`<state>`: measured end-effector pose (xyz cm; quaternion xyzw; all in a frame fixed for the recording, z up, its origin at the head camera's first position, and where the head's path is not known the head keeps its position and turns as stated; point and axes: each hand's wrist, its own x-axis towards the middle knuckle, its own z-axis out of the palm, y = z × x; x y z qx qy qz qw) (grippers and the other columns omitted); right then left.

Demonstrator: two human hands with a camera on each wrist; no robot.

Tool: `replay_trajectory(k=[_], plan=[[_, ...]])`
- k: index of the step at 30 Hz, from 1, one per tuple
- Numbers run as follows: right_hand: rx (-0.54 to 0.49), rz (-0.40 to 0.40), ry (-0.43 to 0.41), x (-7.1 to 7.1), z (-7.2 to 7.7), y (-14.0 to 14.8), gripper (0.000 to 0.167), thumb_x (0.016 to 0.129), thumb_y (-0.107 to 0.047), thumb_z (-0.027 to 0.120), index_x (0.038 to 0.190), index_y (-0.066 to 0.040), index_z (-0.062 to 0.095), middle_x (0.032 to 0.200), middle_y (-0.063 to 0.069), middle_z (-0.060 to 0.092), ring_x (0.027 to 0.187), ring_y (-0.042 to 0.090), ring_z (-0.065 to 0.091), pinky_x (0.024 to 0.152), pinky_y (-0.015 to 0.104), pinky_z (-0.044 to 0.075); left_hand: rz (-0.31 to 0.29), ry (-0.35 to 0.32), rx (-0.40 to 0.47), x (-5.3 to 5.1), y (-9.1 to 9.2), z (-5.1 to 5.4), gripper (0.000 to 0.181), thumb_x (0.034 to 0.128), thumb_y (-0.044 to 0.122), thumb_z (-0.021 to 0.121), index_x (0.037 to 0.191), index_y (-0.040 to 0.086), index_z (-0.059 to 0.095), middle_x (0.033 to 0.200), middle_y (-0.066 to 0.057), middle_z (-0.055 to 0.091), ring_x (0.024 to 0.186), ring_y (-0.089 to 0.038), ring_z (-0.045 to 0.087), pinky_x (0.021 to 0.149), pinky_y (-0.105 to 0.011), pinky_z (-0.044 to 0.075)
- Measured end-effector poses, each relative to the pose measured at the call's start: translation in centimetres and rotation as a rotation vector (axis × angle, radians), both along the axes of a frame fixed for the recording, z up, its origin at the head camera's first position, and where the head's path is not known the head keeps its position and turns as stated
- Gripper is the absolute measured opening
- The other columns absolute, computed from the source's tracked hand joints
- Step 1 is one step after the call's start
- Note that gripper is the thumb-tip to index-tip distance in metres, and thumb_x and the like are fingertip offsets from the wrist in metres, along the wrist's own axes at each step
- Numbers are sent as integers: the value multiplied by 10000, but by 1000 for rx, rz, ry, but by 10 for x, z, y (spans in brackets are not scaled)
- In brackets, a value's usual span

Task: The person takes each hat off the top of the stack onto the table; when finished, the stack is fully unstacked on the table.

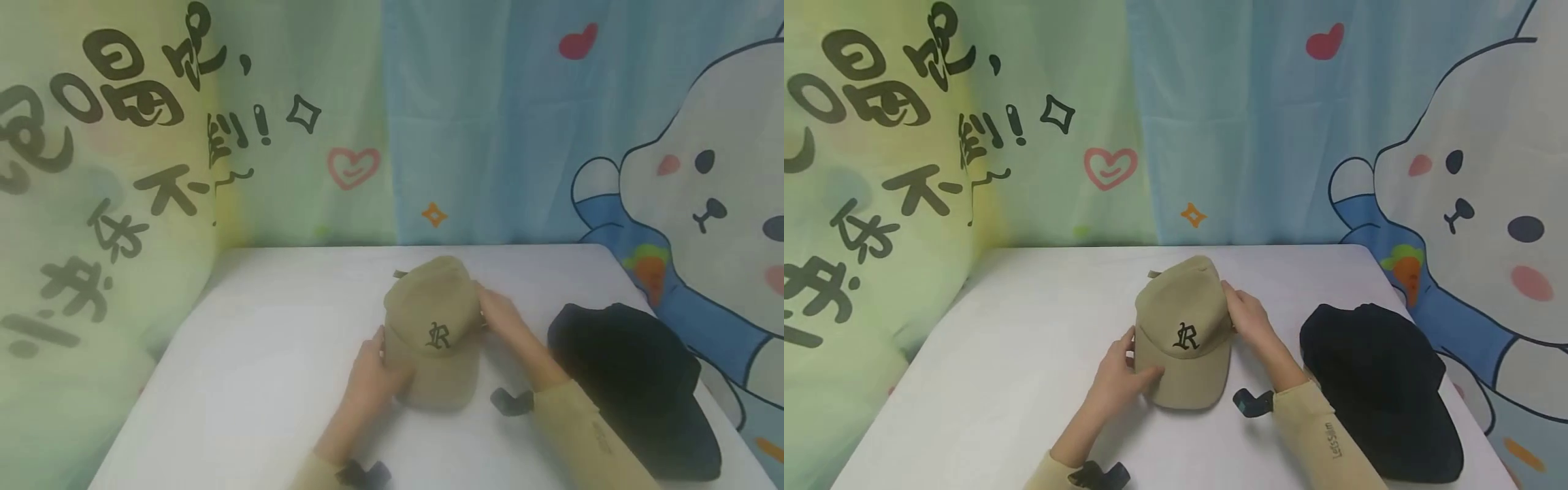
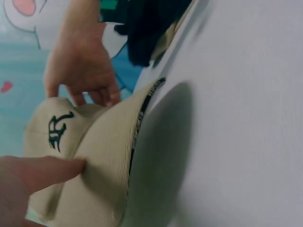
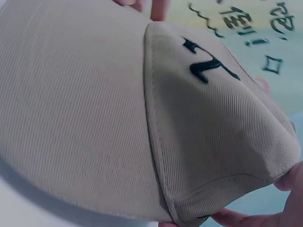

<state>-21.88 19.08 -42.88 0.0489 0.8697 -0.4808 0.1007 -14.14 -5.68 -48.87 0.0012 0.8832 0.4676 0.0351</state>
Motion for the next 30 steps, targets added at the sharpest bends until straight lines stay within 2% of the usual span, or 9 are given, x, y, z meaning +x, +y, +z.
replay_trajectory(k=[3, 7, 10, 13, 15, 18, 20, 26, 30], plan=[[-40, -28, -64, -2, -6, -16, 757, 1011, -567, 308, 1393, 64, 480, 1297, 266, 541, 1132, 399, 552, 888, 461, 523, 38, -25, -81, 1, -11, 4, 1112, 708, 509, 819, 1542, 12, 277, 1341, -214, 483, 1209, -389, 513, 1014, -548, 433], [-77, -30, -70, -5, -11, -32, 700, 1014, -523, 357, 1396, 47, 493, 1344, 259, 532, 1186, 405, 539, 940, 470, 503, 82, -26, -172, 0, -24, 8, 1217, 646, 597, 839, 1535, -14, 275, 1385, -258, 438, 1222, -441, 498, 993, -582, 435], [-115, -7, -37, -7, -14, -43, 560, 1013, -414, 428, 1326, 29, 567, 1357, 220, 551, 1211, 389, 541, 979, 463, 484, 111, -6, -182, -2, -35, 11, 1201, 656, 551, 856, 1531, -29, 271, 1403, -262, 420, 1234, -444, 487, 999, -575, 432], [-190, 16, 10, -8, -14, -53, 433, 965, -300, 512, 1247, 5, 634, 1300, 167, 610, 1181, 348, 575, 984, 443, 483, 129, 7, -161, -4, -47, 14, 1161, 682, 484, 859, 1528, -42, 263, 1422, -267, 405, 1265, -444, 460, 1029, -569, 406], [-267, 22, 22, -9, -14, -60, 428, 908, -237, 551, 1248, 9, 636, 1292, 163, 615, 1169, 327, 588, 983, 424, 486, 135, 16, -145, -6, -57, 15, 1122, 702, 442, 852, 1520, -55, 269, 1423, -275, 404, 1278, -448, 446, 1047, -567, 388], [-319, 51, 44, -12, -15, -72, 479, 903, -186, 579, 1315, 58, 575, 1322, 216, 583, 1163, 344, 596, 984, 411, 490, 134, 26, -134, -9, -69, 17, 1069, 733, 409, 832, 1510, -70, 276, 1433, -293, 392, 1302, -455, 419, 1075, -565, 354], [-328, 60, 58, -15, -17, -83, 485, 913, -165, 599, 1324, 87, 552, 1334, 246, 565, 1160, 364, 599, 982, 413, 492, 135, 32, -130, -10, -78, 19, 1034, 753, 387, 819, 1506, -75, 282, 1444, -302, 379, 1309, -463, 406, 1082, -569, 341], [-211, 53, 139, -23, -29, -122, 439, 918, -236, 673, 1245, 54, 632, 1258, 205, 631, 1192, 356, 570, 1007, 437, 466, 144, 31, -149, -12, -106, 24, 939, 805, 313, 772, 1495, -99, 285, 1482, -333, 315, 1329, -489, 360, 1097, -587, 306], [-214, 48, 148, -27, -33, -147, 455, 917, -281, 691, 1241, 35, 641, 1254, 187, 637, 1188, 346, 574, 998, 437, 473, 160, 37, -166, -13, -121, 24, 1013, 799, 375, 803, 1502, -105, 255, 1472, -351, 314, 1334, -502, 343, 1098, -589, 300]])
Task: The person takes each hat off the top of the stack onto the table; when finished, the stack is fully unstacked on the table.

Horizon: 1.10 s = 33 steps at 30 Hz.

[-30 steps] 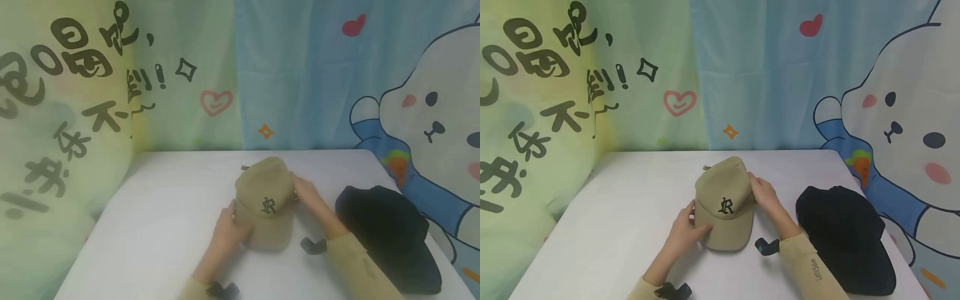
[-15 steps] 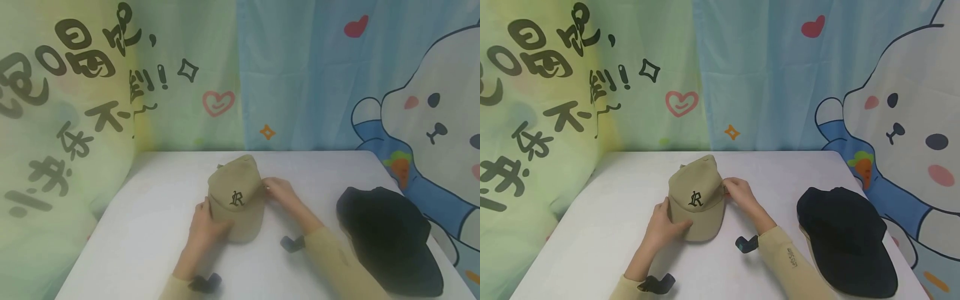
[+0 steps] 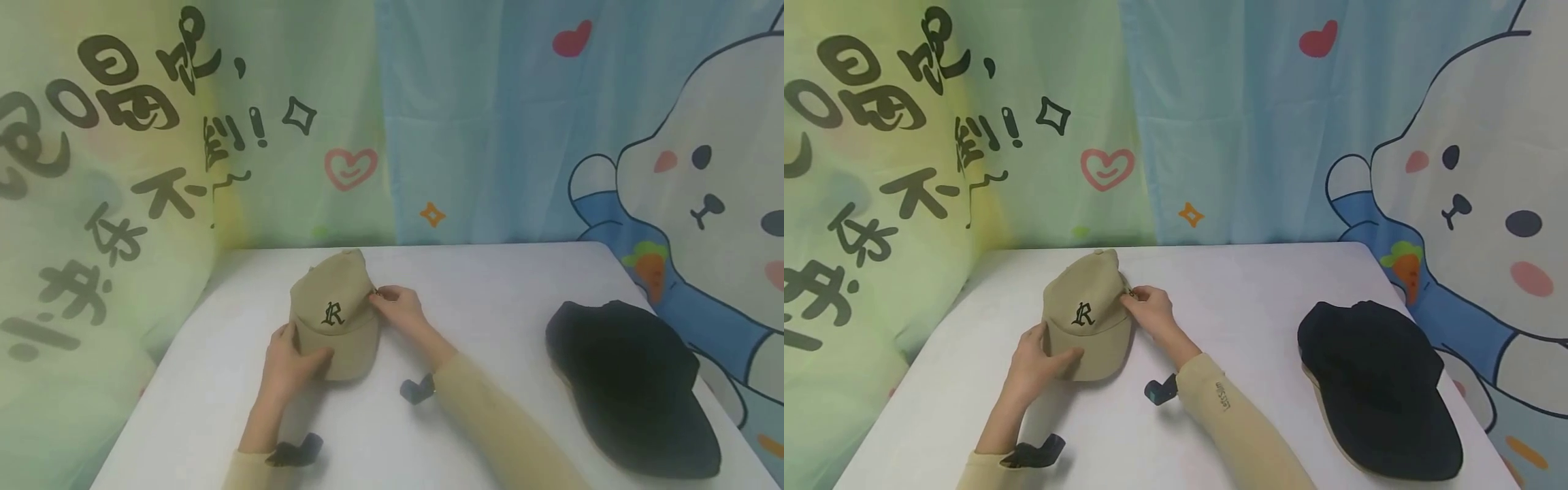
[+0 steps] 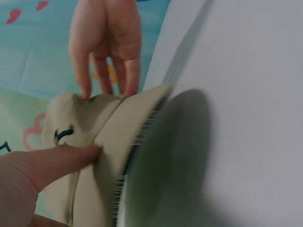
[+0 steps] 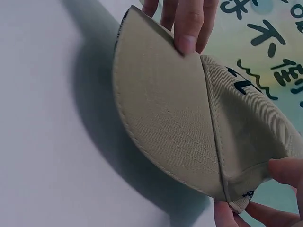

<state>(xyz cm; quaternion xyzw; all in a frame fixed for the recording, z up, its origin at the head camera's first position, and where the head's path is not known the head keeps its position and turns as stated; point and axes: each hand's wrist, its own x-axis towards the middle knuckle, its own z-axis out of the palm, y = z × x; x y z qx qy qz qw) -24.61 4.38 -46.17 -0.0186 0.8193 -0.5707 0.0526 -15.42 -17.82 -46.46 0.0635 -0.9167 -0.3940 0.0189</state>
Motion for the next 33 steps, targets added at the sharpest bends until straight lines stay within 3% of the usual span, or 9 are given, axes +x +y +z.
replay_trajectory(k=[5, 17, 25, 33], plan=[[-48, 3, -25, -3, -2, -23, 497, 901, -309, 711, 1264, 21, 630, 1251, 175, 638, 1122, 317, 615, 937, 401, 516, 11, -8, -27, -1, -15, -2, 1182, 727, 527, 836, 1514, -102, 219, 1460, -376, 317, 1326, -530, 343, 1076, -605, 323], [-97, 59, -72, -13, -12, -54, 476, 909, -292, 692, 1271, 10, 625, 1268, 161, 627, 1143, 305, 596, 951, 390, 508, 6, -77, -64, -10, -50, 2, 1176, 763, 526, 805, 1524, -104, 167, 1471, -417, 248, 1325, -586, 283, 1064, -648, 296], [-175, 64, -77, -20, -20, -69, 506, 914, -332, 685, 1282, 10, 623, 1309, 164, 607, 1186, 312, 581, 981, 392, 490, 45, -103, -41, -13, -61, -2, 1196, 772, 526, 798, 1532, -99, 117, 1493, -408, 211, 1350, -576, 240, 1079, -647, 270], [-183, 72, -83, -19, -24, -63, 590, 919, -391, 674, 1353, -4, 570, 1307, 178, 602, 1160, 293, 607, 962, 388, 505, 20, -73, -4, -21, -65, -8, 1158, 783, 512, 797, 1554, -44, 135, 1501, -392, 223, 1362, -553, 249, 1097, -632, 253]])
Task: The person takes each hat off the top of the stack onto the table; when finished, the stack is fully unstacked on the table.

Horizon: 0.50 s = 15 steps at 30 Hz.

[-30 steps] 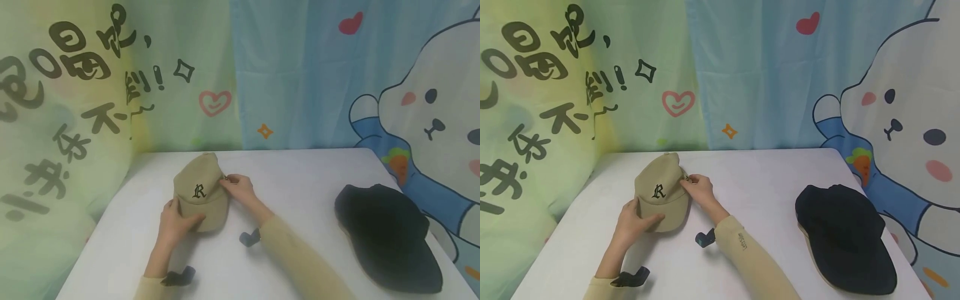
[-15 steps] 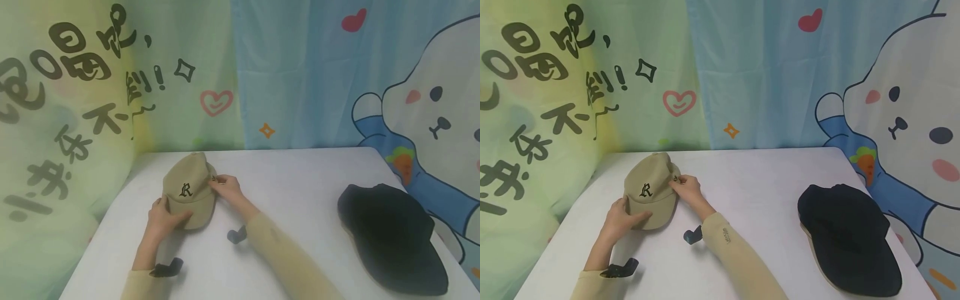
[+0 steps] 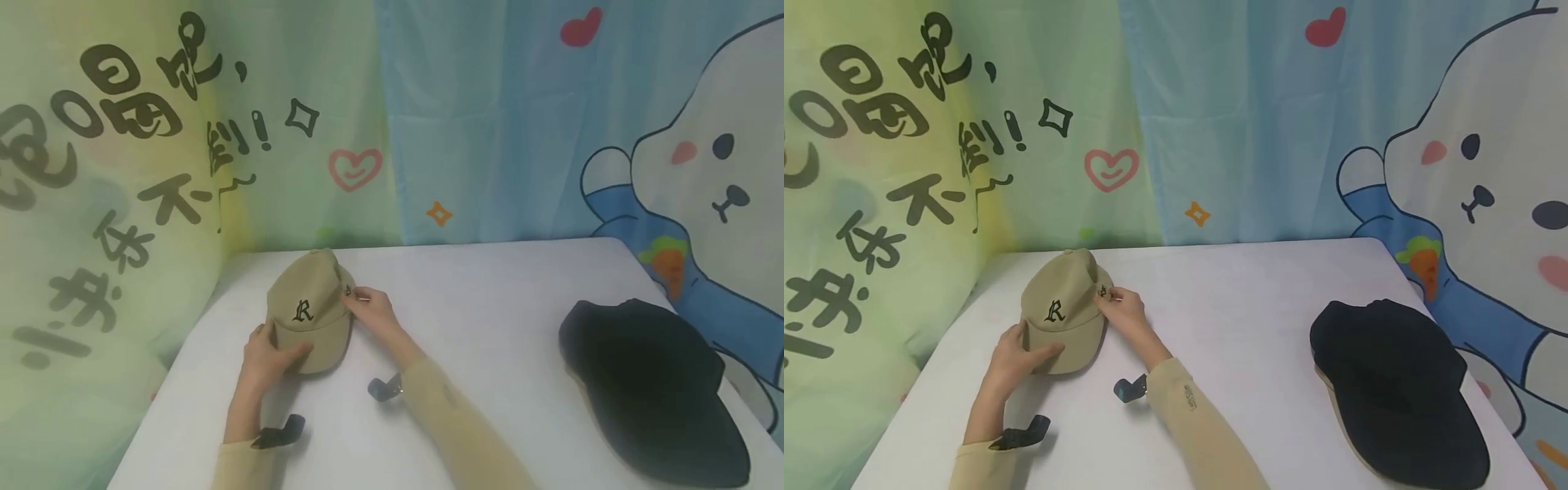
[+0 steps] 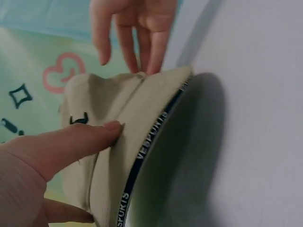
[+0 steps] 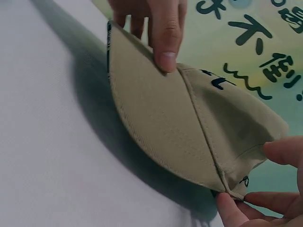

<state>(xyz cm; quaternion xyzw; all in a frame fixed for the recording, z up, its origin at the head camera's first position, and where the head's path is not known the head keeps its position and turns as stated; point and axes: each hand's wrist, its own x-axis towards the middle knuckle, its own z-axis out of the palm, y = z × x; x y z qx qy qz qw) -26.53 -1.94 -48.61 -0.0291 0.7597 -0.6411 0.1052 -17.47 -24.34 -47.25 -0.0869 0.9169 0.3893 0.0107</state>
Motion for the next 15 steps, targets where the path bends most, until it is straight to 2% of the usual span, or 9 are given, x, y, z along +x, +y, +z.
replay_trajectory(k=[4, 8, 11, 12, 15], plan=[[-35, 48, 22, 0, 1, -1, 628, 936, -395, 656, 1400, 5, 517, 1313, 180, 604, 1169, 286, 609, 961, 379, 507, 8, 21, -9, 1, -2, -1, 1136, 789, 504, 794, 1548, -52, 157, 1509, -378, 227, 1374, -537, 244, 1109, -623, 236], [-78, 60, 31, 2, 1, -2, 623, 950, -362, 643, 1423, 13, 487, 1307, 189, 606, 1180, 293, 602, 964, 381, 505, 12, 31, -18, 1, -2, -2, 1110, 801, 491, 788, 1561, -17, 158, 1536, -379, 158, 1392, -554, 184, 1117, -635, 194], [-104, 70, 54, 6, -1, -2, 618, 962, -320, 633, 1426, 49, 461, 1325, 229, 580, 1204, 325, 582, 979, 385, 494, 23, 23, -17, 2, -1, -3, 1089, 812, 478, 783, 1566, 2, 157, 1545, -376, 131, 1396, -560, 162, 1120, -636, 180], [-110, 82, 61, 10, 4, -2, 611, 969, -291, 625, 1425, 74, 445, 1339, 252, 559, 1218, 344, 568, 990, 394, 486, 27, 23, -17, 2, -1, -4, 1084, 815, 472, 784, 1565, 1, 160, 1545, -376, 133, 1396, -559, 164, 1121, -633, 181], [-121, 93, 88, 12, 0, -5, 619, 973, -276, 621, 1426, 96, 424, 1359, 278, 530, 1232, 367, 551, 995, 399, 481, 40, 24, -25, 5, -1, -7, 1068, 824, 472, 776, 1558, -18, 174, 1549, -367, 139, 1401, -547, 167, 1127, -622, 177]])
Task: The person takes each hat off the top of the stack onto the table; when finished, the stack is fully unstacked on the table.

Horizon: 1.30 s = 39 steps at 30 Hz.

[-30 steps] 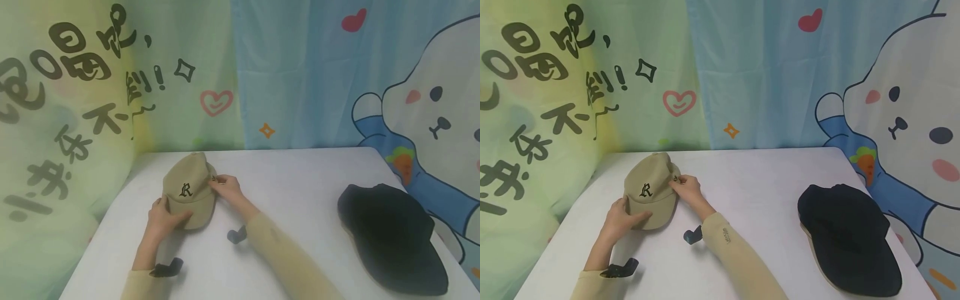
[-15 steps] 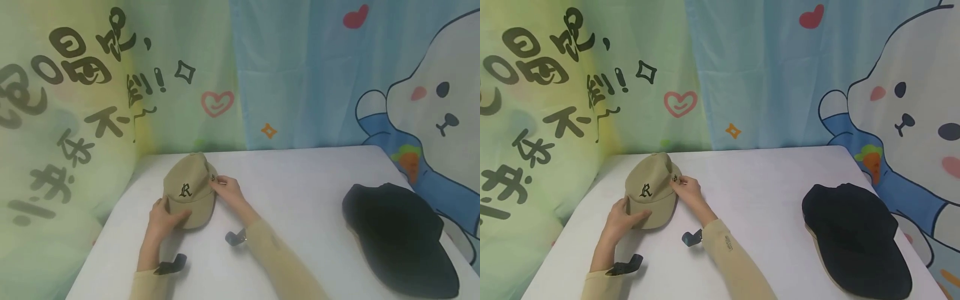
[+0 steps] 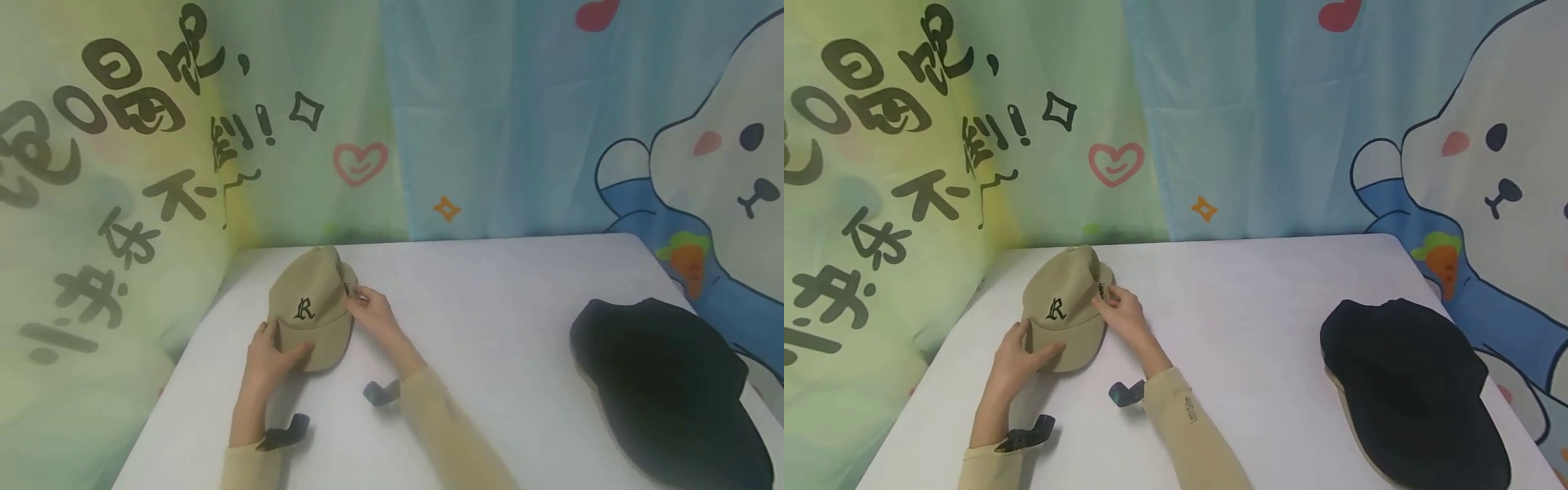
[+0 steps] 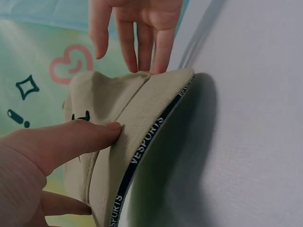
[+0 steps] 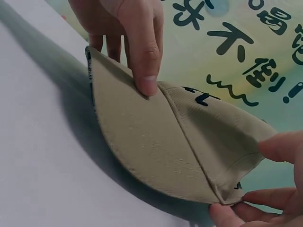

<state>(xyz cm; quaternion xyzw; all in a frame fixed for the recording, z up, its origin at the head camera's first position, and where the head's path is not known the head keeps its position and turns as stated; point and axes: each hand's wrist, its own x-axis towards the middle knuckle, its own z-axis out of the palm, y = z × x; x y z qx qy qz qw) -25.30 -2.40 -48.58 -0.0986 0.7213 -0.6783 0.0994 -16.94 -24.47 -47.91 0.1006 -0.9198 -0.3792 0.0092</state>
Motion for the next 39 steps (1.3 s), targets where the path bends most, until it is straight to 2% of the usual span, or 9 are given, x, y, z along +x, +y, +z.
replay_trajectory(k=[3, 4, 8, 15, 20, 26, 33, 39], plan=[[-2, -6, -2, 0, -4, 0, 622, 973, -286, 620, 1427, 92, 423, 1357, 278, 530, 1224, 366, 557, 990, 399, 485, -1, -4, -11, 2, 2, -2, 1054, 834, 486, 761, 1548, -38, 190, 1554, -357, 141, 1407, -535, 167, 1131, -615, 173], [-1, -13, -1, -3, -10, -1, 628, 970, -306, 624, 1429, 76, 431, 1352, 261, 542, 1215, 348, 568, 983, 384, 491, -1, -6, -17, 3, 3, -2, 1047, 840, 492, 753, 1544, -45, 195, 1555, -355, 139, 1409, -531, 165, 1133, -613, 172], [-5, -23, 4, -4, -13, -2, 611, 969, -308, 627, 1416, 71, 455, 1333, 247, 563, 1194, 332, 587, 970, 368, 500, -7, -7, -32, 4, 4, -1, 1026, 857, 488, 735, 1535, -65, 200, 1555, -356, 135, 1412, -528, 160, 1137, -608, 166], [41, 5, -30, -3, -15, -3, 645, 966, -365, 629, 1433, 42, 450, 1376, 227, 539, 1231, 331, 560, 1001, 393, 477, -10, 33, -49, 6, 0, -6, 1007, 856, 459, 745, 1517, -94, 224, 1530, -384, 172, 1393, -546, 195, 1128, -614, 192], [67, 24, -21, -4, -20, -1, 661, 976, -385, 609, 1443, 48, 431, 1393, 229, 523, 1249, 339, 543, 1021, 422, 459, -25, 55, -59, 5, 0, -9, 981, 858, 427, 753, 1508, -104, 245, 1513, -401, 192, 1380, -552, 216, 1128, -607, 203], [101, 37, -8, -5, -18, 0, 682, 985, -413, 584, 1466, 35, 403, 1462, 212, 457, 1291, 339, 502, 1040, 431, 439, -24, 77, -49, 2, 3, -8, 964, 855, 392, 765, 1506, -103, 254, 1507, -404, 204, 1378, -549, 226, 1132, -597, 209], [122, 47, 14, -3, -14, -2, 661, 990, -375, 581, 1465, 50, 401, 1451, 231, 463, 1283, 351, 508, 1049, 432, 430, -17, 77, -52, 2, 2, -8, 963, 851, 374, 771, 1516, -85, 247, 1492, -408, 232, 1359, -562, 256, 1119, -608, 234], [141, 38, 51, -3, -16, -3, 611, 987, -364, 585, 1465, -12, 438, 1415, 187, 519, 1276, 342, 512, 1047, 475, 424, -11, 65, -61, 2, 2, -10, 968, 851, 405, 763, 1516, -81, 255, 1489, -410, 234, 1345, -582, 258, 1104, -633, 239]])
